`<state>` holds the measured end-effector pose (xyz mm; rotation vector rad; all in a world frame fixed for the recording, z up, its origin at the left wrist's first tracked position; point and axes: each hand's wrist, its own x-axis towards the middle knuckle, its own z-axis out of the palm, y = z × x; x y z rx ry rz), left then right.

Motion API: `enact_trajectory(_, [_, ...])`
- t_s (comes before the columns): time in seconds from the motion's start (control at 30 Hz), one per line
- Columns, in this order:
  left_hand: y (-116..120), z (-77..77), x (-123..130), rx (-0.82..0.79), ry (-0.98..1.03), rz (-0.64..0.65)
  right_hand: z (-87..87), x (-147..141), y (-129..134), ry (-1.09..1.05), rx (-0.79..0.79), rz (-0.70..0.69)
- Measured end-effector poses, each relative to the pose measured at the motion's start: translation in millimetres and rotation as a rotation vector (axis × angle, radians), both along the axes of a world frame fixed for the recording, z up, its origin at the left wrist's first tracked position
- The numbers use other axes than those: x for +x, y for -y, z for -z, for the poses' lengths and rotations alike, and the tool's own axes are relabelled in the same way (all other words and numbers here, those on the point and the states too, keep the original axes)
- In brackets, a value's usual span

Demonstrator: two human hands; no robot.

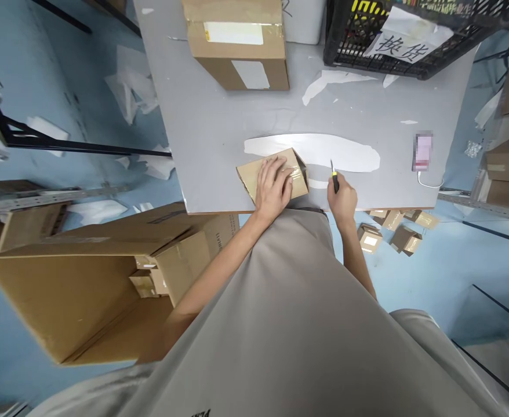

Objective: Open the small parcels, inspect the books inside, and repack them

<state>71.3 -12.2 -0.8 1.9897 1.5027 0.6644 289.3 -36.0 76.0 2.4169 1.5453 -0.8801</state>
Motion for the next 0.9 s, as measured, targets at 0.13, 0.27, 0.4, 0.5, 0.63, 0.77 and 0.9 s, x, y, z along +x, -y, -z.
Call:
enact_trajectory(0.13, [8.6, 5.0, -20.0, 0.056, -0.058, -0.177, 83.2, 34.6, -12.5, 0.041, -0.063, 0.074])
enact_trajectory(0.27, [27.1, 8.4, -64.3, 0.088, -0.112, -0.394, 122.7, 58.8, -9.4, 0.067, -0.108, 0.109])
enact_trajectory(0.4, [47.6, 14.3, -108.2, 0.040, -0.125, -0.534, 136.4, 61.4, -7.6, 0.073, 0.018, 0.123])
enact_trajectory(0.5, [57.2, 23.0, -133.1, -0.008, -0.072, -0.571, 142.7, 39.3, -16.4, -0.078, 0.144, 0.121])
enact_trajectory(0.63, [65.0, 35.2, -155.5, -0.054, -0.003, -0.604, 144.6, -15.8, -32.8, -0.648, 0.046, 0.314])
enact_trajectory(0.77, [73.8, 40.5, -165.0, -0.070, 0.084, -0.605, 133.4, -58.2, -40.4, -1.047, -0.051, 0.471])
enact_trajectory(0.9, [75.3, 46.3, -161.0, -0.105, 0.260, -0.573, 113.8, -56.1, -34.0, -1.089, 0.043, 0.394])
